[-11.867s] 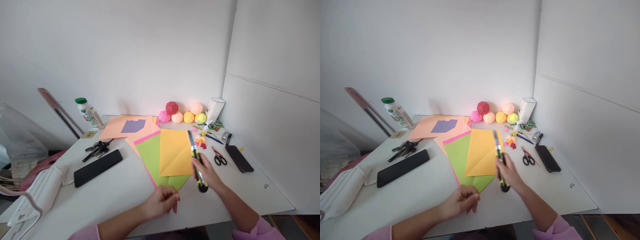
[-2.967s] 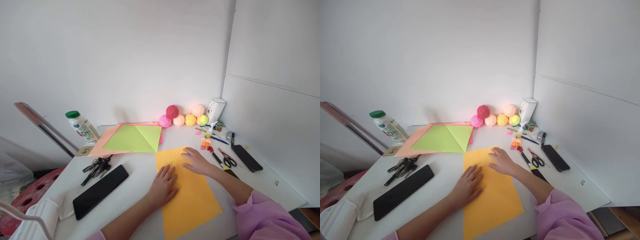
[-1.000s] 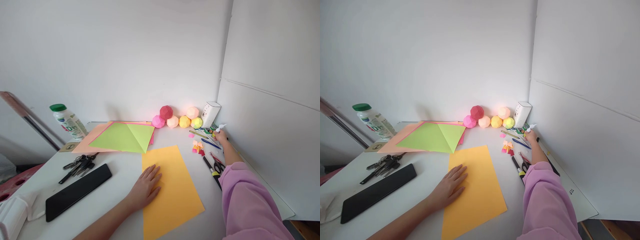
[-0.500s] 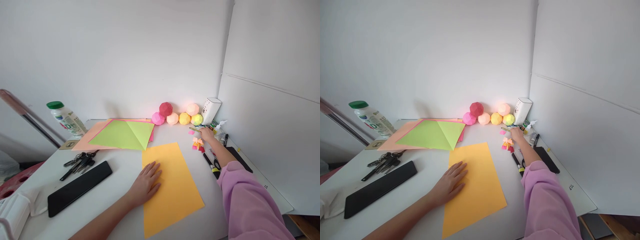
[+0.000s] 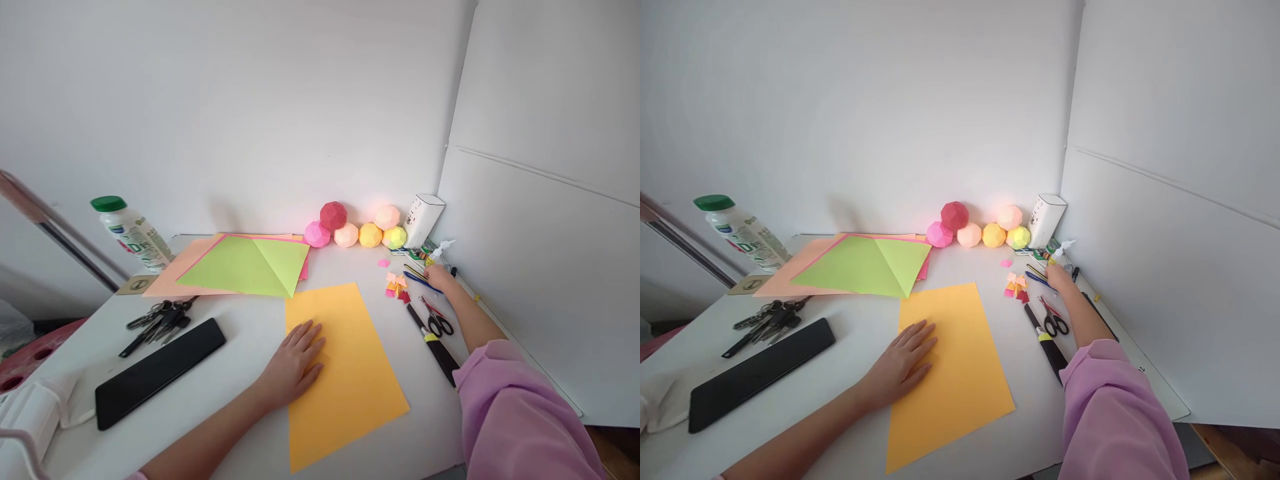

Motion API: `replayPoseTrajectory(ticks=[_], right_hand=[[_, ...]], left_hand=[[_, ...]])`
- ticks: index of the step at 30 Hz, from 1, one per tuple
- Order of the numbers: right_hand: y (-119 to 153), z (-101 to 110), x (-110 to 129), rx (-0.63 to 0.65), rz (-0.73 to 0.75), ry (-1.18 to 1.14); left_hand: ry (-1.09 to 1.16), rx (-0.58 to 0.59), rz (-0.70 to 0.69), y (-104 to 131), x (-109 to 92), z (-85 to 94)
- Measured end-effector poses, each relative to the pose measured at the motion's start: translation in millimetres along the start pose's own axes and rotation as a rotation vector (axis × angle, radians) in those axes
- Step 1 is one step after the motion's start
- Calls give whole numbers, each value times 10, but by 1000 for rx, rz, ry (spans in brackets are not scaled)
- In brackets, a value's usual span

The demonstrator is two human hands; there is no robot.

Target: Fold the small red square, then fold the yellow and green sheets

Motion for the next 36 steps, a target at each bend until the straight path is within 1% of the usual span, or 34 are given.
replayPoseTrajectory(ticks=[2,3,4,6,8,11,13,14,16,18,23,25,26,28,31,33,36], right_hand=[[62,22,-11,47,8,99],[95,16,20,73,26,157],[131,5,81,83,57,202],[224,-62,293,85,166,274],[347,-202,590,80,324,320],[523,-515,1017,105,547,354],[568,-718,1190,139,631,377],[561,-797,1233,153,650,390],[505,-884,1235,168,652,418],[424,-874,1139,161,623,447],[321,-634,734,105,496,520],[318,-559,673,84,466,545],[311,-541,690,73,463,556],[275,-558,807,57,476,570],[169,-694,1077,65,518,575],[104,-791,1210,74,524,577],[91,-846,1256,61,506,589]], left_hand=[[7,-8,5,-1,1,0],[11,-11,7,-2,1,1],[12,-13,9,-2,0,1],[1,-4,9,-4,-2,-4],[-21,13,9,-6,-4,-10],[-42,28,7,-7,-6,-8],[-41,24,8,-6,-7,1],[-40,22,8,-5,-8,4],[-37,22,7,-3,-12,3],[-33,21,5,0,-15,2],[-21,12,-2,0,-16,0],[-28,13,-5,-1,-11,-9],[-31,11,-7,-1,-9,-14],[-28,-3,-14,1,-5,-14],[-18,-30,-20,8,-2,-3],[-22,-33,-23,12,-5,2],[-41,-17,-27,12,-15,0]])
Point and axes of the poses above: each hand's wrist, its own y-axis away from the middle knuckle, its own z-axis out of the back of the hand, x = y × z, the point moved 8 cm from there along -y, towards the middle knuckle, and after that the axes turned 9 degrees about z, right-handed, at the moved point
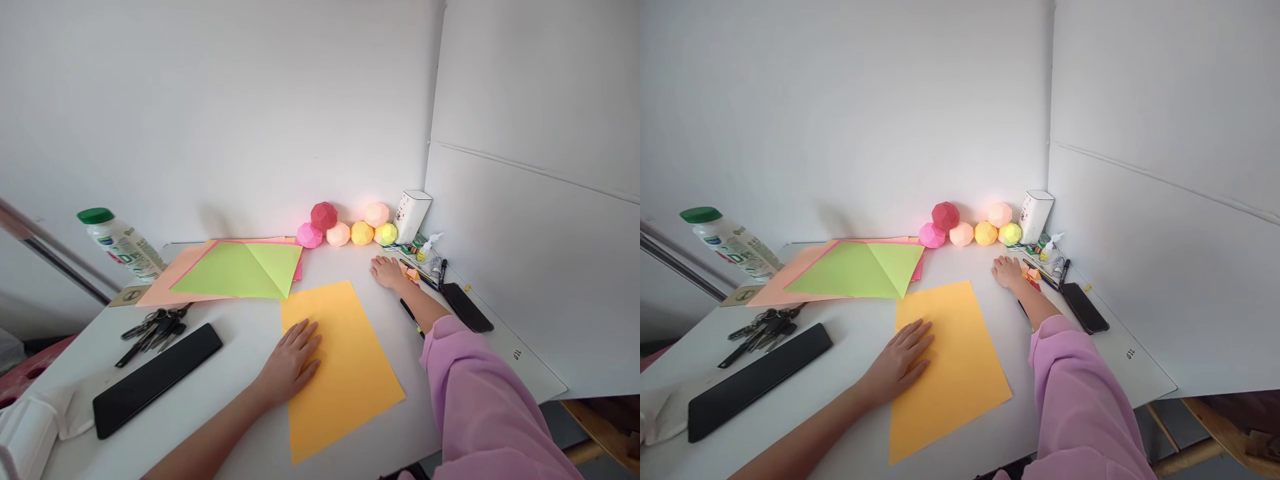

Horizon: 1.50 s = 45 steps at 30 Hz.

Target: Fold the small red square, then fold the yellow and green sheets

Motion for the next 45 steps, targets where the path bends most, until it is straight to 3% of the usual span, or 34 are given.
replayPoseTrajectory(ticks=[8,11,14,17,21,25,28,30,35,37,40,45], right_hand=[[512,87,-207,51,-73,33],[785,221,-121,33,-59,42],[1185,233,109,11,-27,49],[1634,154,291,-76,-33,70],[1991,74,188,-209,-105,95],[1986,138,-39,-277,-53,99],[1895,307,-46,-302,-34,41],[1803,445,141,-296,11,-74],[1635,750,1285,-285,594,-559],[1614,766,1565,-314,679,-623],[1588,673,1715,-322,672,-689],[1595,608,1683,-325,643,-764]], left_hand=[[1,13,-5,-14,-9,-8],[-11,-6,-4,-5,-20,4],[-30,-68,10,6,-32,51],[-34,-130,36,4,-28,91],[-17,-140,60,-20,-3,83],[28,-116,88,-28,29,65],[62,-98,93,-66,8,39],[76,-95,81,-144,-33,9],[101,-120,66,-397,-101,-21],[114,-150,79,-371,-95,29],[149,-183,87,-139,-96,138],[331,-192,71,211,-120,291]])
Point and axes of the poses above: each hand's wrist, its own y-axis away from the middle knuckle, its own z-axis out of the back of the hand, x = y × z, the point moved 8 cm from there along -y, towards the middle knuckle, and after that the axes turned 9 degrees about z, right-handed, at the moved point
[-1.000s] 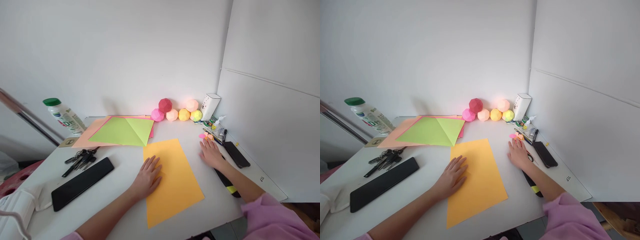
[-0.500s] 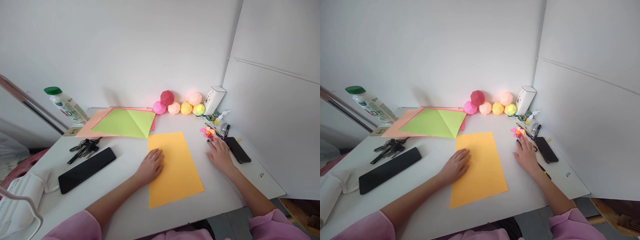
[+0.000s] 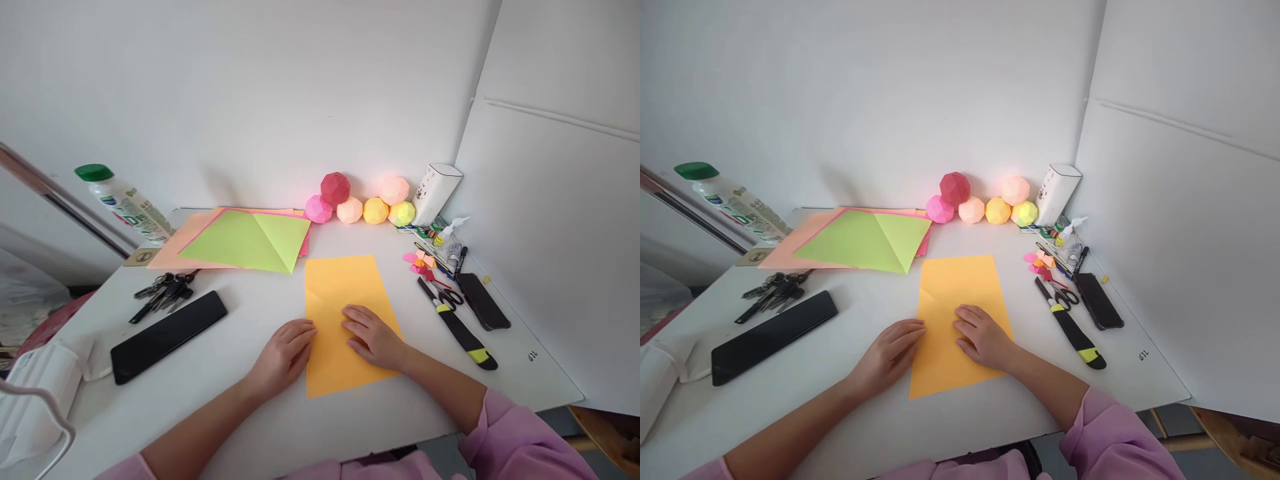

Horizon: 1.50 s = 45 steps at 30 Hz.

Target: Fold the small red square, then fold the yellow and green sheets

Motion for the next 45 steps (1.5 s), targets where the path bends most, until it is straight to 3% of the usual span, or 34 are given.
replayPoseTrajectory(ticks=[2,6,9,24,28,33,39,42,45], right_hand=[[1,13,-4,-13,-9,-12],[5,14,-31,-40,-47,-48],[23,19,-57,-71,-58,-96],[49,77,-63,-108,-12,-153],[38,89,101,19,57,-107],[99,80,282,224,2,-129],[140,193,132,255,-104,-289],[174,260,-6,269,-212,-411],[240,291,-131,303,-366,-495]], left_hand=[[36,47,-37,14,-53,2],[5,289,-177,69,-252,-161],[-50,369,-176,152,-344,-244],[-182,275,-204,162,-417,-225],[-89,237,-148,107,-331,-184],[-13,224,-111,36,-263,-112],[32,276,-139,24,-224,-50],[116,251,-15,12,-114,-26],[287,253,232,19,39,-50]])
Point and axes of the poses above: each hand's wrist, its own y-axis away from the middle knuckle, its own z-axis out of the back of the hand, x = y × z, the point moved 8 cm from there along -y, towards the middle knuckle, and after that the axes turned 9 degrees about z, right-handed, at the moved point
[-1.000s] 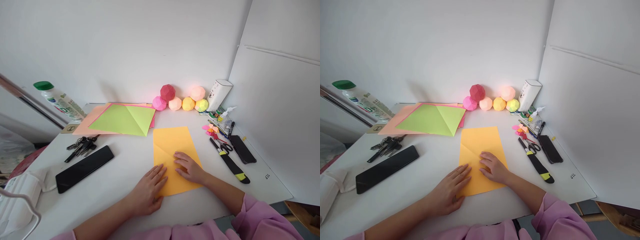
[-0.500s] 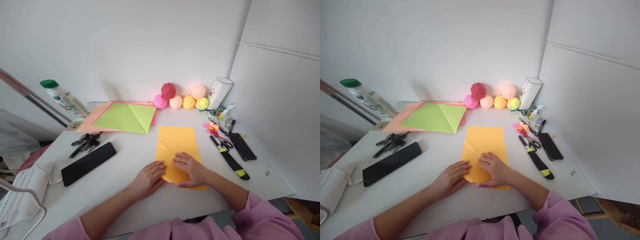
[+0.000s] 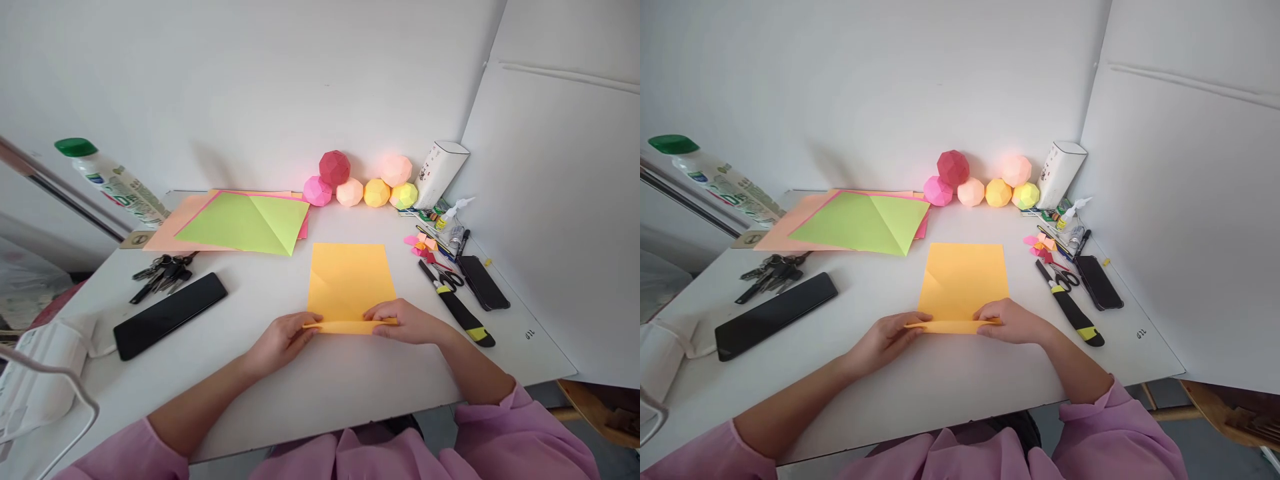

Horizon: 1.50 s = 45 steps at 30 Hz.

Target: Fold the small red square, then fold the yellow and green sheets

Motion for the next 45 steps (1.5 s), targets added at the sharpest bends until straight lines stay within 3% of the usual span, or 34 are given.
replayPoseTrajectory(ticks=[3,5,9,12,14,17,20,23,27,29,32,35,45], right_hand=[[44,23,-161,35,-182,-76],[65,27,-236,80,-247,-109],[96,150,-312,80,-289,-64],[103,242,-301,24,-308,107],[63,259,-212,-42,-258,301],[-58,121,14,-106,-43,488],[-150,-77,174,-111,188,477],[-179,-168,206,-120,282,432],[-198,-240,190,-104,318,379],[-219,-242,171,-119,316,362],[-255,-227,138,-136,321,289],[-277,-188,99,-163,317,225],[-305,-113,50,-190,250,229]], left_hand=[[199,28,217,8,126,-39],[289,19,291,20,160,-45],[337,8,315,27,158,-46],[311,-24,325,28,162,-40],[284,-44,311,24,151,-42],[257,-74,271,14,131,-39],[251,-84,259,6,154,-24],[191,-96,233,11,162,0],[-165,-369,-22,128,-150,98],[-400,-416,-172,214,-397,-36],[-572,-185,-362,291,-657,-455],[-599,29,-364,311,-682,-702],[-584,120,-283,295,-523,-659]])
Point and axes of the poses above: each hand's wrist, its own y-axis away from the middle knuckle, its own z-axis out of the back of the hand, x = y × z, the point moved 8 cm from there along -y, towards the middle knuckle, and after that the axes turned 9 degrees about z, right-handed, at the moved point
